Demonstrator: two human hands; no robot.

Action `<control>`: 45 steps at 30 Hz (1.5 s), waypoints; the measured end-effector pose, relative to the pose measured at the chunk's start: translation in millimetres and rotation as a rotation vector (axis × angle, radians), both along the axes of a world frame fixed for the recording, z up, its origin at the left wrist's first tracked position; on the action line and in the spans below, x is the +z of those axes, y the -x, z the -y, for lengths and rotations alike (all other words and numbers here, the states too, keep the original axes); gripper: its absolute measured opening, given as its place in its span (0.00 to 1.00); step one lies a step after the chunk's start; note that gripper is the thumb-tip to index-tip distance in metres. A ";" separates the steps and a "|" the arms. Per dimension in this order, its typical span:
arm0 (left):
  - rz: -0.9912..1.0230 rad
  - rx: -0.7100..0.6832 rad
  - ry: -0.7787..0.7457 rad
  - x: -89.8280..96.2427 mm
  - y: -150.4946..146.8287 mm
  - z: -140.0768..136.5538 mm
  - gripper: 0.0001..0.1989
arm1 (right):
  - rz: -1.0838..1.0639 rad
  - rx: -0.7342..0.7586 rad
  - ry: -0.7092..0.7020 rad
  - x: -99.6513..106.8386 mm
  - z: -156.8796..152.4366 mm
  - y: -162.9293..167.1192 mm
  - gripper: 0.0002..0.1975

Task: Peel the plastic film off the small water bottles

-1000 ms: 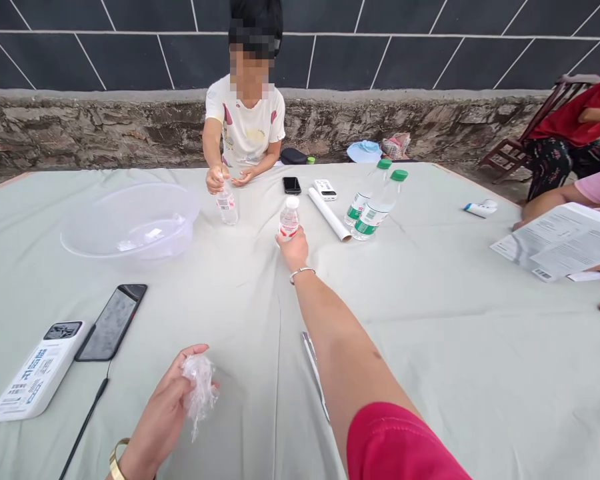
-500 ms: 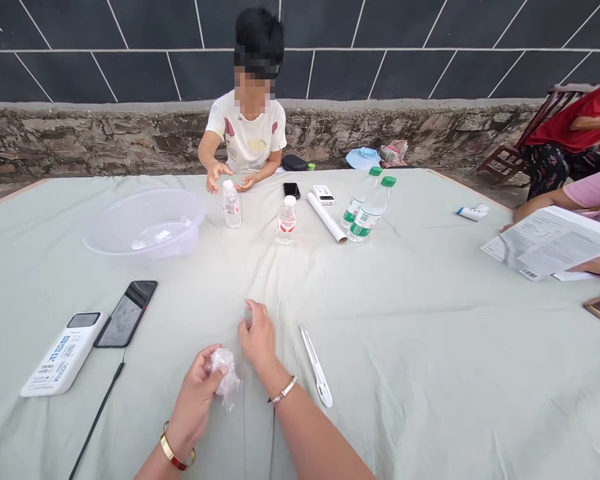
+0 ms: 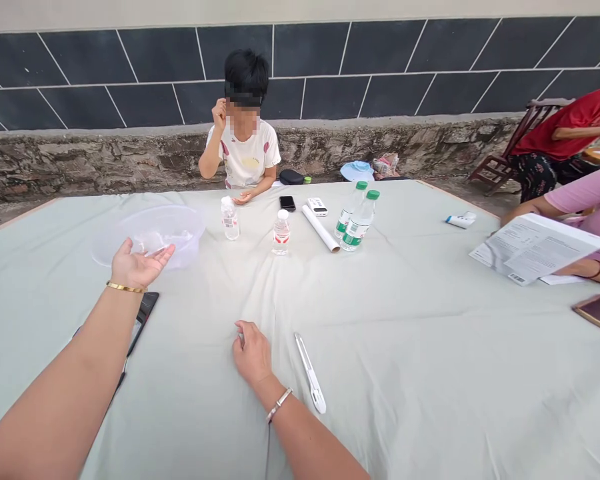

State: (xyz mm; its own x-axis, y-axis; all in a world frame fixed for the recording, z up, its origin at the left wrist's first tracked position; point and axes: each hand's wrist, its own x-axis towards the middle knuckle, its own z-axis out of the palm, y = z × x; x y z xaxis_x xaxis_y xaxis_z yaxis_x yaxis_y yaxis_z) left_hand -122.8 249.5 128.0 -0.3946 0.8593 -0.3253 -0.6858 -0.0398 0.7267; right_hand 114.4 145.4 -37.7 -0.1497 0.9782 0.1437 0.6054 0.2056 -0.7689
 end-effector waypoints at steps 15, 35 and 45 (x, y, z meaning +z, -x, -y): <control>-1.383 -0.486 -0.005 -169.7 -133.0 166.1 0.19 | 0.045 0.005 -0.025 1.3 0.7 4.1 0.12; -1.370 -0.480 0.035 -162.2 -136.9 159.2 0.22 | -0.022 0.064 -0.005 -4.6 -25.2 5.5 0.12; -1.451 -0.481 0.062 -167.4 -154.4 161.0 0.14 | -0.188 -0.321 0.019 2.0 -274.7 90.1 0.34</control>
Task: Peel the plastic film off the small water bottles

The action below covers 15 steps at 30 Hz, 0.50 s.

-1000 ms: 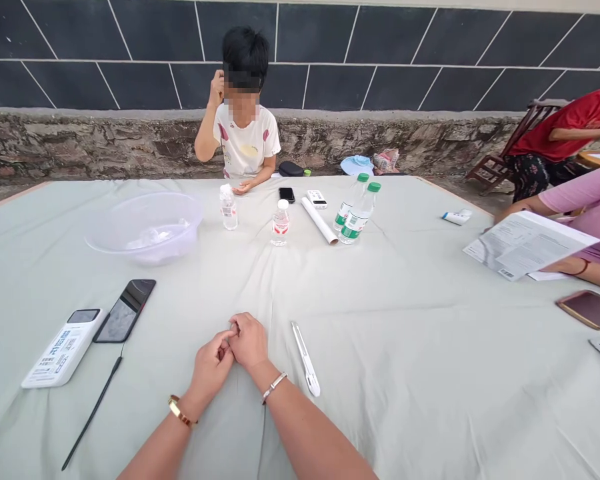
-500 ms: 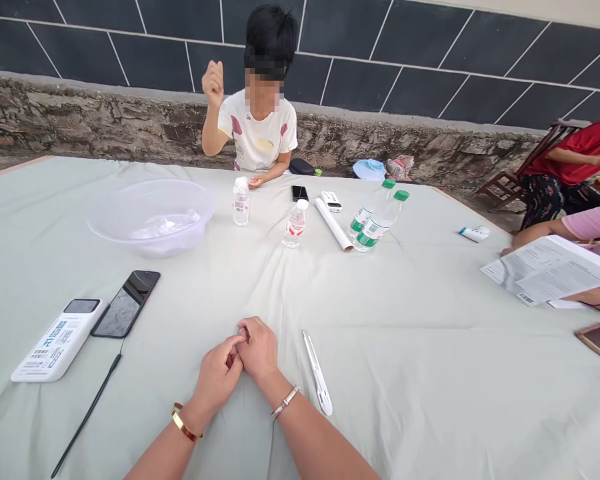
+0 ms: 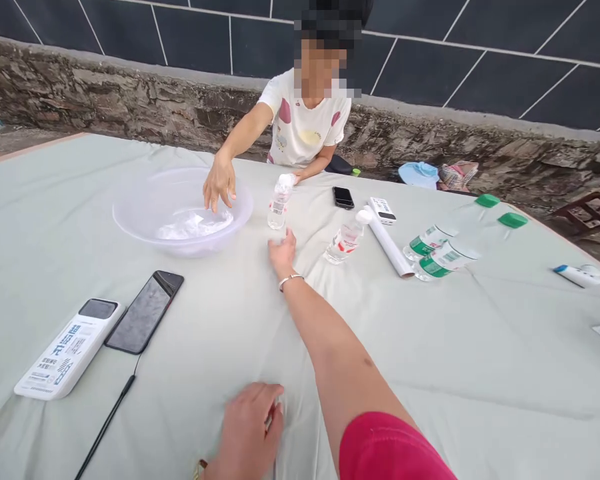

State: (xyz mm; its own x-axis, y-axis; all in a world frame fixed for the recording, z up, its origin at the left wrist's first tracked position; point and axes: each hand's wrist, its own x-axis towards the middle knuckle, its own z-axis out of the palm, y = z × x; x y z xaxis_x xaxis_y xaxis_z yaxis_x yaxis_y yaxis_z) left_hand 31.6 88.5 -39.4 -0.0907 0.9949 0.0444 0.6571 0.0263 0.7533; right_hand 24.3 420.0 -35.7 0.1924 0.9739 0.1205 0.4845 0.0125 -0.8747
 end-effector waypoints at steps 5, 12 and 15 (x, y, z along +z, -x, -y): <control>-0.017 0.038 -0.025 -4.0 -9.5 -1.6 0.11 | 0.011 -0.106 -0.012 -9.3 -78.2 24.8 0.42; 0.091 -0.006 0.067 -2.4 -0.7 -4.2 0.12 | 0.010 -0.056 0.008 -10.7 -33.8 6.3 0.32; 0.217 0.063 0.015 1.0 10.3 -10.5 0.12 | 0.007 0.013 0.001 -8.5 25.0 -12.0 0.29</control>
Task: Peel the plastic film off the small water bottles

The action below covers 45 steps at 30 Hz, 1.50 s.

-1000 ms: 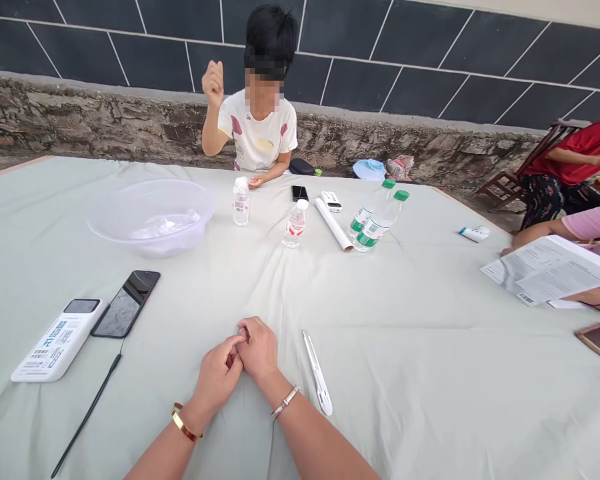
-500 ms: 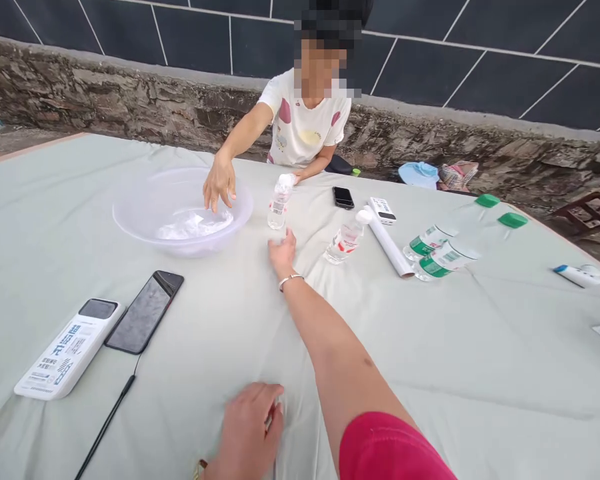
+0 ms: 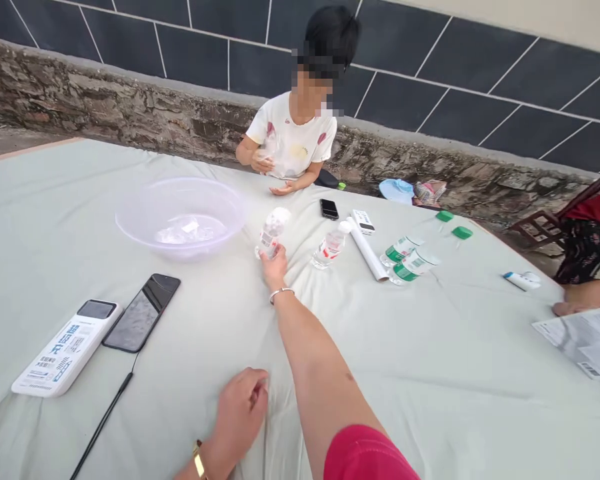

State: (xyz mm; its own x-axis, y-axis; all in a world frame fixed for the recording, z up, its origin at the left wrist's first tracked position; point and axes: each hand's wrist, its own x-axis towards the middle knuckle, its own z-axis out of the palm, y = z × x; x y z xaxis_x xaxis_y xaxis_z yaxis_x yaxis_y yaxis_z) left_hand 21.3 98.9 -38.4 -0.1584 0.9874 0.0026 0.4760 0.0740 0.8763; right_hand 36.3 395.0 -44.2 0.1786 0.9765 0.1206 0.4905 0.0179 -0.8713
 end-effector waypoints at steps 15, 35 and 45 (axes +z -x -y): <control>0.298 -0.140 -0.046 17.5 29.7 15.9 0.22 | -0.137 0.749 0.152 31.4 318.0 -108.7 0.26; -0.174 0.154 0.333 42.9 21.3 30.6 0.22 | 0.470 0.031 0.004 24.5 312.6 -191.2 0.16; -0.223 0.133 0.339 38.8 25.1 24.8 0.25 | 0.511 0.265 -0.077 83.3 270.8 -106.7 0.10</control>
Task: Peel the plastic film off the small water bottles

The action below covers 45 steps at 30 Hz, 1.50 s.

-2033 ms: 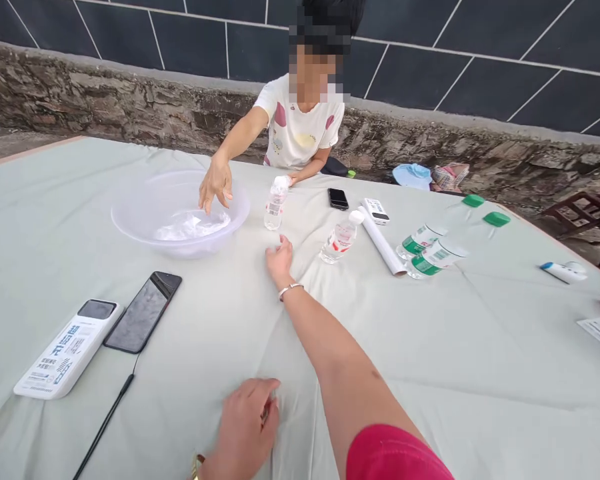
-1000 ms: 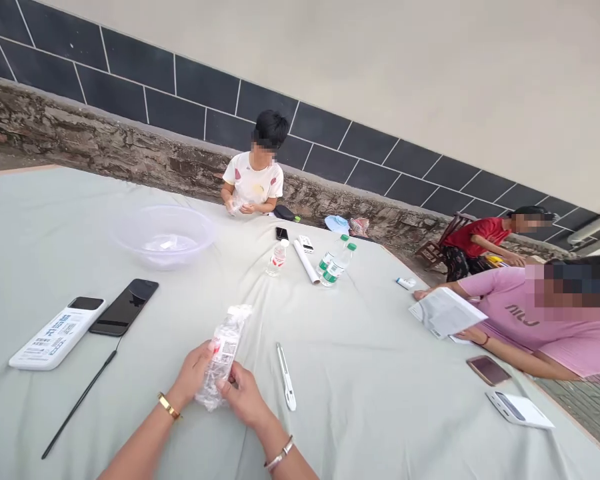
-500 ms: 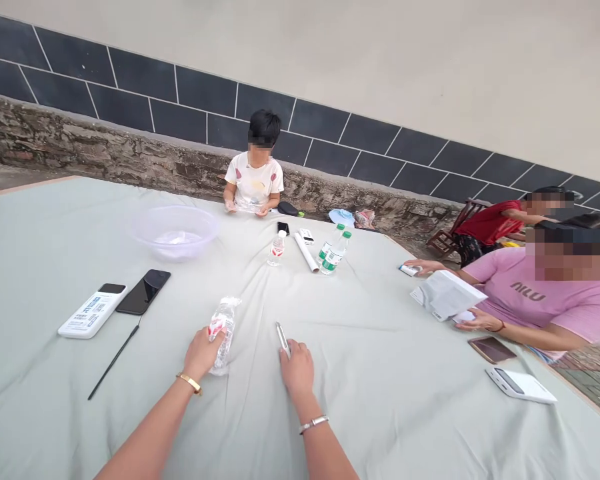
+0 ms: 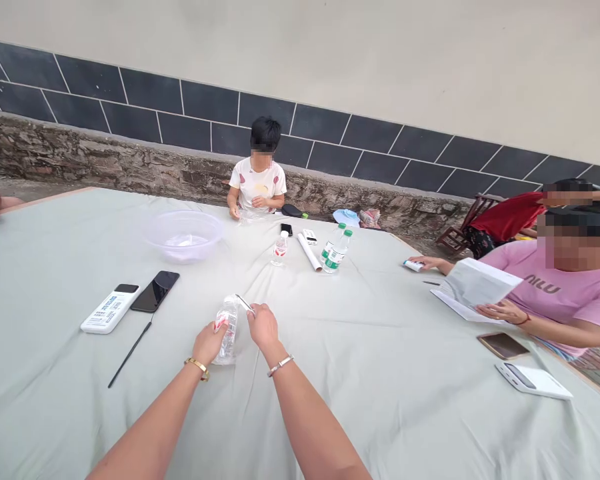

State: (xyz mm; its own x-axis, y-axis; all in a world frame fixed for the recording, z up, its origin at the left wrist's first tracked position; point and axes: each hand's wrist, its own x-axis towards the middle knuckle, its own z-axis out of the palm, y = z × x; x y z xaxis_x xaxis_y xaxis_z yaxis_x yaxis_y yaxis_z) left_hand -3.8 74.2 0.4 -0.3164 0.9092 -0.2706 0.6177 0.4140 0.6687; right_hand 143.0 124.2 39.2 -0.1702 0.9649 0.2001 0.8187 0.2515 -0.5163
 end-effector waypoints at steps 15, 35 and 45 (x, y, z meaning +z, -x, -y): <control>0.043 0.020 -0.027 -2.8 2.8 1.1 0.22 | -0.246 0.042 0.252 -16.8 54.4 -84.0 0.14; 0.094 0.118 -0.110 -6.4 -1.2 3.5 0.18 | -0.314 -0.142 0.279 -56.4 43.9 34.7 0.17; 0.222 0.250 -0.298 -16.2 2.4 20.2 0.21 | -0.616 -0.180 0.372 -52.0 52.4 18.2 0.18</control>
State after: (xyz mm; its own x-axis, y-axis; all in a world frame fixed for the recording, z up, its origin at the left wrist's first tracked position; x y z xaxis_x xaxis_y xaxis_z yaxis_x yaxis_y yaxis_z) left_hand -6.2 54.0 -15.8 -0.5006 0.8605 -0.0944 0.3506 0.3012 0.8868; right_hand 124.9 71.7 -12.8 0.0348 0.9899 -0.1375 0.3654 -0.1406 -0.9202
